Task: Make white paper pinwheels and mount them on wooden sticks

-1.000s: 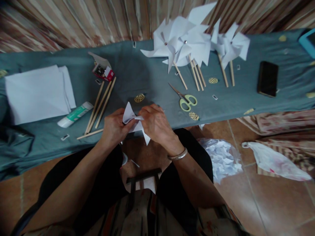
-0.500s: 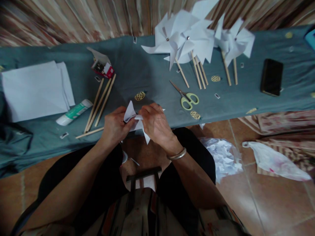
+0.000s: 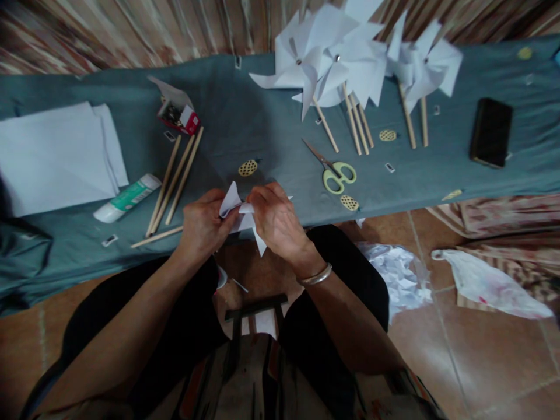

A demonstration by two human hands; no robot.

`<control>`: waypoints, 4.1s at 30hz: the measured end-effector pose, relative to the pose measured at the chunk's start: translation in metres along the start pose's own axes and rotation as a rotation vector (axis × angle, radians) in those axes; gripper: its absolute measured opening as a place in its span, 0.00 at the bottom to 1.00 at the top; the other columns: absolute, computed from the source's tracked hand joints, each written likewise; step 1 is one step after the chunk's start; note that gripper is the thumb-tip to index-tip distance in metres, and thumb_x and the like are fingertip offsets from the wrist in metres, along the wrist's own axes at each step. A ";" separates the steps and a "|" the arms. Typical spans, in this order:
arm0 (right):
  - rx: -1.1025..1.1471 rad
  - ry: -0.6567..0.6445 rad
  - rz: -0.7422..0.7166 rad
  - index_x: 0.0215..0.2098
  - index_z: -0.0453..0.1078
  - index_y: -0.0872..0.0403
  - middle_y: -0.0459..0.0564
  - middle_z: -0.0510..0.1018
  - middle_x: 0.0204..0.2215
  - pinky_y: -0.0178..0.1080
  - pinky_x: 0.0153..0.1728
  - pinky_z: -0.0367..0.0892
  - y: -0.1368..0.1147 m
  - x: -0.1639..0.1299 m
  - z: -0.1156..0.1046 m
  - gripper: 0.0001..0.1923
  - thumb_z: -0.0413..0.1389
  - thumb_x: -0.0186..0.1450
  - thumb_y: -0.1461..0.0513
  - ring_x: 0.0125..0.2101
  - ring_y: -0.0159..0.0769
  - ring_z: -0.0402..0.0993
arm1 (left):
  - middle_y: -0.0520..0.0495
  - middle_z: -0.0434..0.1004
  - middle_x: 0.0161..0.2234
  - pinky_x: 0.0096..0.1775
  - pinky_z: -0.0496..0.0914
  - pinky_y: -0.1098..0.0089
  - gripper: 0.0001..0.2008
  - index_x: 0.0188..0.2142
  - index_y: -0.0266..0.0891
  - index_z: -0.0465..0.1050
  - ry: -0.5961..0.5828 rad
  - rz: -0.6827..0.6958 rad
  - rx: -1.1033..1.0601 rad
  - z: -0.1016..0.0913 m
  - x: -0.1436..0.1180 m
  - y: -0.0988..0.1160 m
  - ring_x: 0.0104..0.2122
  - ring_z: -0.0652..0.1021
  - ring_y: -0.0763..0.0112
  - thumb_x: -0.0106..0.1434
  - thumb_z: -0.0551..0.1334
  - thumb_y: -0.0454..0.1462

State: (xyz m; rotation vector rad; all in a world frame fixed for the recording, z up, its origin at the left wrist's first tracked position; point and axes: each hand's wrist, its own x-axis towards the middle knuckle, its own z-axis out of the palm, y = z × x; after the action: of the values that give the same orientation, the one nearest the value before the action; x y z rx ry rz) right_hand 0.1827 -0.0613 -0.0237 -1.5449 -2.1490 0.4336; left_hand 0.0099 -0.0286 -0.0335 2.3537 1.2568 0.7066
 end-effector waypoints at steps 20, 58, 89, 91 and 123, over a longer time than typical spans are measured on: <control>-0.065 -0.056 -0.023 0.47 0.71 0.55 0.56 0.77 0.47 0.51 0.53 0.65 -0.006 0.008 -0.013 0.13 0.48 0.71 0.61 0.49 0.48 0.69 | 0.47 0.74 0.29 0.28 0.65 0.72 0.17 0.26 0.37 0.75 0.002 -0.018 0.038 -0.007 0.004 0.000 0.25 0.73 0.72 0.67 0.56 0.42; 0.942 -0.086 0.340 0.40 0.74 0.52 0.49 0.82 0.35 0.40 0.39 0.71 -0.059 0.017 0.037 0.11 0.59 0.61 0.55 0.35 0.38 0.79 | 0.53 0.80 0.26 0.28 0.69 0.75 0.15 0.28 0.35 0.77 0.537 -0.790 -1.653 -0.056 0.056 0.015 0.24 0.77 0.77 0.41 0.77 0.36; 1.097 0.042 0.371 0.31 0.76 0.53 0.45 0.79 0.25 0.34 0.28 0.67 -0.037 0.028 0.012 0.11 0.63 0.58 0.54 0.24 0.30 0.72 | 0.46 0.83 0.29 0.41 0.69 0.66 0.16 0.30 0.38 0.83 0.266 -0.750 -1.339 -0.034 0.031 0.016 0.32 0.78 0.67 0.39 0.77 0.39; 1.097 0.038 0.367 0.31 0.75 0.53 0.45 0.80 0.25 0.34 0.28 0.67 -0.037 0.028 0.011 0.11 0.63 0.58 0.54 0.24 0.31 0.72 | 0.46 0.83 0.28 0.41 0.69 0.67 0.14 0.29 0.38 0.83 0.263 -0.743 -1.326 -0.034 0.031 0.017 0.31 0.78 0.68 0.39 0.76 0.39; 1.349 0.417 0.547 0.33 0.75 0.51 0.43 0.80 0.25 0.35 0.27 0.67 -0.012 0.048 -0.029 0.22 0.72 0.45 0.50 0.23 0.30 0.71 | 0.47 0.83 0.28 0.44 0.71 0.64 0.14 0.26 0.40 0.82 0.218 -0.783 -1.249 -0.020 0.026 0.020 0.31 0.79 0.66 0.37 0.77 0.39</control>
State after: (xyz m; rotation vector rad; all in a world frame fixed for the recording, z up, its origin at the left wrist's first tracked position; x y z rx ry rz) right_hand 0.1754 -0.0197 0.0158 -1.1322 -0.6641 1.2481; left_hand 0.0234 -0.0158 0.0001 0.7324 1.1377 1.0286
